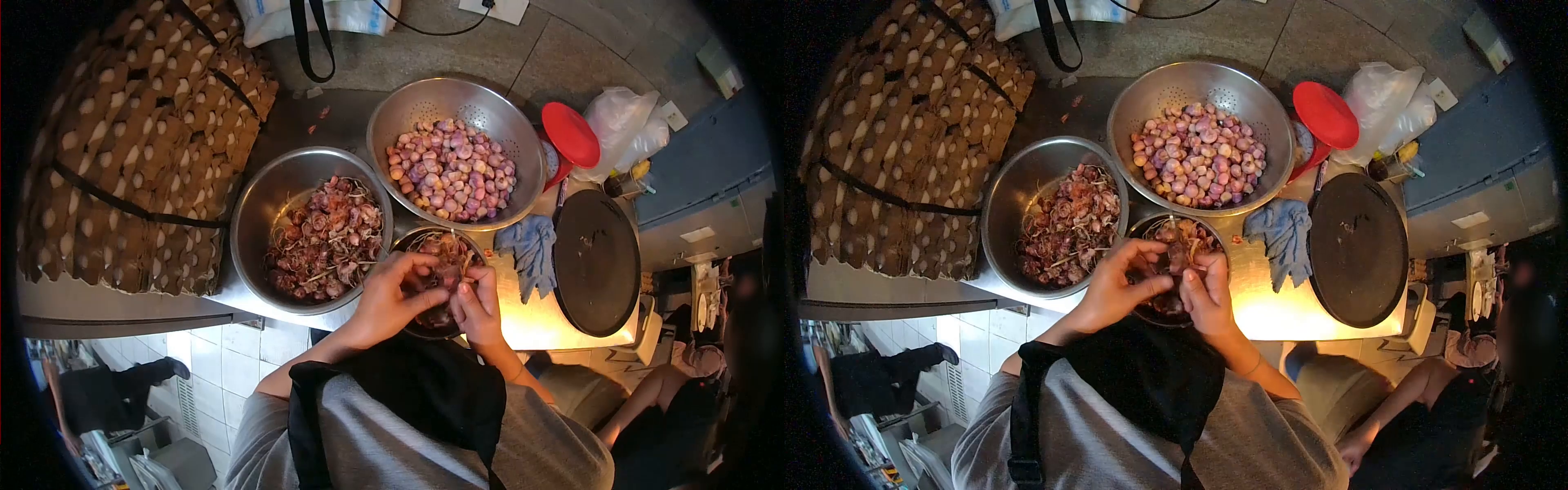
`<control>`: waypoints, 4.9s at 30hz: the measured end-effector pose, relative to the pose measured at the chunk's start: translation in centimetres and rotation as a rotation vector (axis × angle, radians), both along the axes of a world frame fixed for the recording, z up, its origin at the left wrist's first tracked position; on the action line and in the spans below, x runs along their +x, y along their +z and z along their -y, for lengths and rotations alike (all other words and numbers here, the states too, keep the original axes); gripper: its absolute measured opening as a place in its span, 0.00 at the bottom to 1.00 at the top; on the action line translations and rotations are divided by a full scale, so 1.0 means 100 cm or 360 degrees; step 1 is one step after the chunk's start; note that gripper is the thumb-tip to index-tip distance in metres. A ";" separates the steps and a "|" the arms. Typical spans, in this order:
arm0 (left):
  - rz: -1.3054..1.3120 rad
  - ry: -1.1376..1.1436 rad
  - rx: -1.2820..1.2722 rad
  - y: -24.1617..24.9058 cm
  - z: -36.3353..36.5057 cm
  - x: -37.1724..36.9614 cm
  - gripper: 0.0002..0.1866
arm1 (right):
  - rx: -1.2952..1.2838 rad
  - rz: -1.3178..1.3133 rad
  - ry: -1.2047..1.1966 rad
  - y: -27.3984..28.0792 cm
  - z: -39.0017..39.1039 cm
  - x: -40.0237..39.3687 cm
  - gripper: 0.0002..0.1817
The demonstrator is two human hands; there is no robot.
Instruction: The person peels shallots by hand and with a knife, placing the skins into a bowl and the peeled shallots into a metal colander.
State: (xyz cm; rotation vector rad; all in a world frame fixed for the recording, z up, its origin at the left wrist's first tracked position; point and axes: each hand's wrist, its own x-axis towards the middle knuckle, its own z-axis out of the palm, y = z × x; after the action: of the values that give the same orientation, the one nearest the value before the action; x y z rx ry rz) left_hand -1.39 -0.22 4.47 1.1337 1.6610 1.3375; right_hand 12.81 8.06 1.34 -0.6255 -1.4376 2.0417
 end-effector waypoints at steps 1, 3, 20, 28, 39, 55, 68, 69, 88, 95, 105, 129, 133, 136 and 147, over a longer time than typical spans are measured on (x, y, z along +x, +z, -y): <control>0.0350 -0.0038 0.0051 -0.009 -0.004 0.002 0.18 | 0.0115 -0.0007 0.0011 0.001 0.003 -0.001 0.07; 0.0739 -0.0102 0.0153 -0.019 -0.005 0.003 0.15 | 0.0135 -0.0163 0.0101 0.000 0.007 -0.002 0.07; 0.1323 -0.0199 0.0183 -0.010 0.000 -0.008 0.13 | -0.0260 0.0256 0.0259 0.017 -0.023 0.009 0.17; 0.1759 -0.0065 0.0107 -0.021 -0.003 -0.012 0.06 | -0.0358 0.0047 0.0459 0.010 -0.020 0.021 0.27; 0.1785 0.0074 0.0248 -0.023 -0.006 -0.004 0.11 | -0.0097 -0.0028 0.0429 0.006 0.001 0.010 0.28; 0.0795 0.0241 0.0392 -0.015 -0.003 0.011 0.23 | -0.0096 0.0053 0.0312 0.004 0.003 0.011 0.21; 0.0823 0.0355 0.0382 -0.011 -0.003 0.007 0.20 | 0.0664 0.0313 0.0172 0.004 0.001 0.008 0.22; 0.0814 0.0350 0.0404 -0.011 -0.003 0.007 0.20 | 0.0187 0.0211 0.0233 0.004 0.002 0.009 0.22; 0.1121 0.0347 0.0343 -0.015 -0.005 0.010 0.19 | 0.0324 0.0445 0.0220 0.011 0.002 0.009 0.23; 0.1134 0.0337 0.0324 -0.013 -0.004 0.009 0.19 | 0.0616 0.0427 0.0280 0.006 0.000 0.010 0.23; 0.1309 0.0300 0.0321 -0.015 -0.004 0.007 0.16 | -0.0144 0.0103 0.0286 0.005 -0.008 0.007 0.21; 0.1411 0.0026 0.0195 -0.015 -0.006 0.006 0.11 | 0.0168 0.0282 -0.0023 0.004 -0.007 0.009 0.22; 0.1568 0.0034 0.0146 -0.009 -0.005 0.005 0.11 | 0.0175 0.0169 -0.0072 0.004 -0.011 0.006 0.23; 0.1601 0.0096 0.0089 -0.019 -0.007 0.004 0.10 | 0.0111 0.0172 0.0048 0.017 -0.007 0.010 0.24; 0.1297 0.0142 0.0062 -0.024 -0.006 0.003 0.12 | -0.0172 0.0086 0.0334 0.000 -0.007 0.009 0.25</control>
State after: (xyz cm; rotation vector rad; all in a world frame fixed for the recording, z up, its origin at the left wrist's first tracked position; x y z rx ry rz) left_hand -1.10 0.35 2.03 0.4168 1.0842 1.6004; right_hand 13.68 8.78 1.36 -0.5996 -1.4854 2.2936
